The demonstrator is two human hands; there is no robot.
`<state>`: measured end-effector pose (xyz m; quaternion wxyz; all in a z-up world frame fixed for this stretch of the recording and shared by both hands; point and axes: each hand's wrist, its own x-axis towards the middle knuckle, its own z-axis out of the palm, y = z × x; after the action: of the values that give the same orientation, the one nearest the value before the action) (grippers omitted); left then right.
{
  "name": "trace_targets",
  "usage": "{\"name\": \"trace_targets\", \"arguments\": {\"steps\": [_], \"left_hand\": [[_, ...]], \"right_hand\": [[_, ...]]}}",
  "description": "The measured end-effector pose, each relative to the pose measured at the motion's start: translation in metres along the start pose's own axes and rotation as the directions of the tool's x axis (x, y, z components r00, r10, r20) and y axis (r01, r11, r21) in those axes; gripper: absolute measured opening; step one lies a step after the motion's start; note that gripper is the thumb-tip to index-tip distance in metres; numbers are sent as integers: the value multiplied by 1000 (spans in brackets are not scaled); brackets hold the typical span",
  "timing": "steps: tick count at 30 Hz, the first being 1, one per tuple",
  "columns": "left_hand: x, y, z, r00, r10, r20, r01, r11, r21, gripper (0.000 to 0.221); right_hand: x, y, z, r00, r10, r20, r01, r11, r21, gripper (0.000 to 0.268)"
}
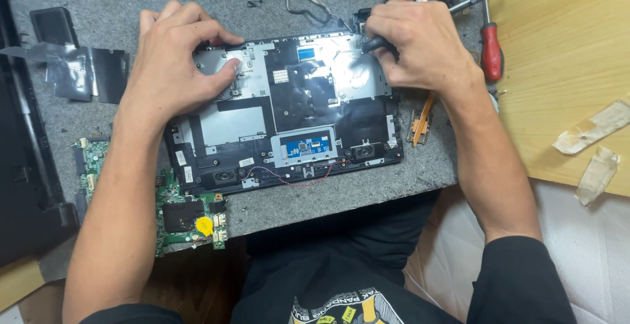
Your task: Cleaning and reassembling internal components of a laptop, including the motherboard and cooling area.
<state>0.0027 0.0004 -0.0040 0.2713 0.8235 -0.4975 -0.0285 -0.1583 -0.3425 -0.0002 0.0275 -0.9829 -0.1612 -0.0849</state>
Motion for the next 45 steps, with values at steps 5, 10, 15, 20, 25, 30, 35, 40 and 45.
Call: {"name": "trace_targets", "arguments": {"steps": [5,10,15,20,25,30,35,40,45], "left_hand": [[0,0,0,1000,-9,-11,9,1000,5,22],[-1,2,1,1000,-12,5,12,1000,13,22],[-1,3,0,1000,-19,-3,19,1000,11,22],[-1,0,2,1000,13,-6,-13,1000,11,21],[-2,1,2,1000,5,7,-5,1000,5,20],[-1,3,1,1000,8,-22,-8,1000,21,18],[0,3,1,1000,3,-22,-3,1000,10,12],[1,4,-1,999,-13,-32,13,1000,6,12],[0,4,2,1000,-5,-25,5,1000,27,11]], "right_hand": [[-9,5,2,1000,-9,29,8,1000,17,8],[-3,-2,-1,999,-45,-28,45,999,21,18],[-11,5,6,1000,-18,-16,19,999,42,11],[-15,8,8,999,-34,-9,34,999,13,7],[-10,1,2,1000,-5,-12,5,1000,26,12],[-16,-1,-2,999,17,44,-16,1000,-5,7],[-6,-7,2,1000,1,-25,-3,999,-45,16],[-10,0,3,1000,20,20,-20,1000,1,11],[-4,-7,-1,1000,-2,-10,2,1000,-5,19]]}}
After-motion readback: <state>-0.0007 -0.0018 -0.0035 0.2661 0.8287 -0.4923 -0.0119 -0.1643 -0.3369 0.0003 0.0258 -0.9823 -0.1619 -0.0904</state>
